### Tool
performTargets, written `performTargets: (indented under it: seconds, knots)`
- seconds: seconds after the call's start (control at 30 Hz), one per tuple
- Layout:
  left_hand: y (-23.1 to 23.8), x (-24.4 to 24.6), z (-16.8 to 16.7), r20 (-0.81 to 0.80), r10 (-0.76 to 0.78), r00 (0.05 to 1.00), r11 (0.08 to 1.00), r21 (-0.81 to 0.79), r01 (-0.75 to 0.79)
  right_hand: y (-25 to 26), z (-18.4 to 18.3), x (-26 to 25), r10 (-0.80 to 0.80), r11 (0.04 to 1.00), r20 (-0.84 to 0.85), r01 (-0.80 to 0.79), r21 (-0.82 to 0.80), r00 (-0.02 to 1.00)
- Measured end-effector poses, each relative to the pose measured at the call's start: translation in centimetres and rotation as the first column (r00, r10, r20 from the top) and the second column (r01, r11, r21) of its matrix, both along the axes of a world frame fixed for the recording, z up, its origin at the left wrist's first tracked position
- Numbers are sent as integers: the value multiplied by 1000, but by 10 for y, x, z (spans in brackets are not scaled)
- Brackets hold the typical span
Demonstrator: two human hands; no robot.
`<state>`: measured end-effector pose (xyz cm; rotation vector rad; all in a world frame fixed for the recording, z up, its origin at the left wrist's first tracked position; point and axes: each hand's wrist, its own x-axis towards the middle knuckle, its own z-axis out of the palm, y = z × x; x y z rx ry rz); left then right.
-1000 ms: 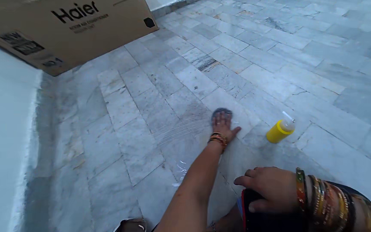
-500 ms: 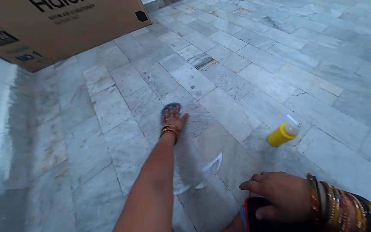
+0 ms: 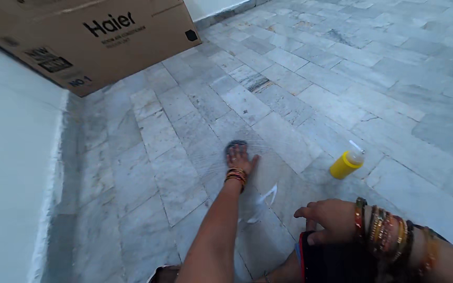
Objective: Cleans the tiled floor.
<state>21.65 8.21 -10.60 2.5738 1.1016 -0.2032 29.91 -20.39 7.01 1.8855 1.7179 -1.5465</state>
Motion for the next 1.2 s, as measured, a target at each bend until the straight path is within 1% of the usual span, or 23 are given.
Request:
performTargets:
  seconds: [0.1, 0.2, 0.3, 0.37, 0.43, 0.53, 0.63, 0.7, 0.73, 0.8, 0.87, 0.93, 1.0, 1.03, 1.1, 1.13, 1.2]
  knots:
    - [-69, 49, 12, -33, -218, 975, 972, -97, 214, -3, -4, 4, -71, 997, 12, 72, -27, 997]
    - [-134, 68, 17, -39, -354, 934, 924, -168, 343, -6, -5, 10, -149, 987, 41, 151, -53, 988]
    - [-176, 48, 19, -71, -416, 907, 900, -173, 399, -9, -6, 13, -165, 985, 83, 168, -31, 983]
    - [-193, 16, 21, -83, -425, 901, 893, -203, 402, -12, -7, 12, -173, 984, 98, 175, -15, 980]
    - [-201, -26, 17, -82, -383, 920, 914, -175, 365, -14, -10, 9, -172, 985, 124, 174, -7, 977]
    - [-186, -93, 9, -112, -235, 965, 964, -152, 217, -18, -11, 2, -120, 993, 140, 117, 25, 983]
    - [-140, -143, 17, -188, 35, 982, 992, -113, -57, -18, -6, -4, -103, 994, 148, 98, 44, 984]
    - [-102, -170, 18, -183, 217, 959, 972, -54, -230, -17, -8, -6, -95, 995, 169, 89, 42, 981]
    - [-82, -181, 19, -183, 280, 942, 956, -34, -291, -17, -9, -4, -102, 995, 174, 98, 35, 979]
    - [-44, -194, 28, -204, 359, 911, 928, -31, -373, -17, -8, 5, -147, 989, 184, 147, 14, 972]
    - [-18, -207, 34, -249, 389, 887, 912, -28, -409, -18, -12, 12, -184, 982, 203, 190, -11, 962]
    - [-3, -208, 40, -275, 390, 879, 908, -45, -417, -17, -16, 18, -214, 975, 207, 220, -10, 955]
    - [0, -206, 38, -206, 352, 913, 926, -68, -372, -14, -18, 18, -222, 975, 181, 223, 15, 958]
    - [-3, -203, 33, -162, 300, 940, 946, -76, -315, -12, -19, 16, -216, 976, 169, 214, 25, 962]
    - [-17, -188, 27, -120, 128, 984, 985, -101, -141, -7, -19, 15, -193, 981, 172, 192, 19, 966]
    - [-29, -174, 28, -110, 29, 993, 992, -120, -43, -4, -19, 16, -173, 985, 182, 175, 4, 968]
    - [-64, -145, 28, -51, -154, 987, 977, -157, 144, -3, -21, 17, -161, 986, 201, 166, -9, 966]
